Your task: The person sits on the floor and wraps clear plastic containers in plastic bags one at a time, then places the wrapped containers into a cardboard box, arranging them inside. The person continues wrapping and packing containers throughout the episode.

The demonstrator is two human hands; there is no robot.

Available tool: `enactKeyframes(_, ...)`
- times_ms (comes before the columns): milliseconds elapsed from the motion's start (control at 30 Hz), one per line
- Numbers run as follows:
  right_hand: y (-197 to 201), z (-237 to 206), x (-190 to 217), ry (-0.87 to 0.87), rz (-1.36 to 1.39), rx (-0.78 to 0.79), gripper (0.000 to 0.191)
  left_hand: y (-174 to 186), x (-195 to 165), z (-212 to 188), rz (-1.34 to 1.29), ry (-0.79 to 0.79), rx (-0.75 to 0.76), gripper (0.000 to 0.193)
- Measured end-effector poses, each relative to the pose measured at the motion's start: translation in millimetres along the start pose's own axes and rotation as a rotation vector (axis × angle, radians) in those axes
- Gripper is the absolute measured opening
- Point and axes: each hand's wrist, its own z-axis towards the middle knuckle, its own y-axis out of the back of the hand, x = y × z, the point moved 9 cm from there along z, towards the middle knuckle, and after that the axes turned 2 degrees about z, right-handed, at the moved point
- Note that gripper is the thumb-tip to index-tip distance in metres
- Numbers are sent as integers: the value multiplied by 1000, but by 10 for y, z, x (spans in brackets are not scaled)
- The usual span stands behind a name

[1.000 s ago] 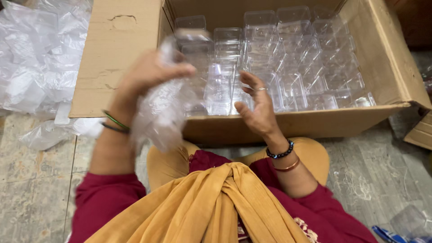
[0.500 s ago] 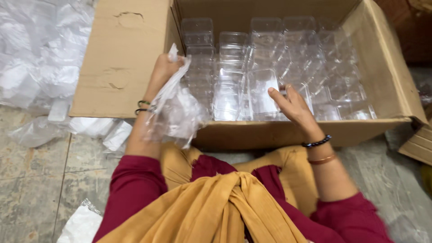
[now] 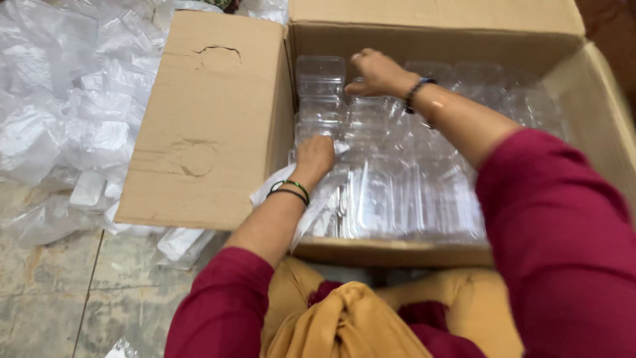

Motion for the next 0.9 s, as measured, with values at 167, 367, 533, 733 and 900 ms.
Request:
enactKeyframes(167,-688,867,-97,-43,-67,253,92,241,40,-27,-35,56,49,19)
enactKeyframes(367,-940,973,-116,-198,-80,366,121,345,-44,-86,-69,121,215,20)
enactKeyframes(533,-912,675,-138,-210,-111,319,118,263,-140,-153,-52,63,199,29)
enactKeyframes(733,-782,431,37,-122,107,324,95,-71,50,-9,21,39,123,20)
enactKeyframes(900,240,-56,-3,-47,14,46,79,-250,210,69,32,79,231,23)
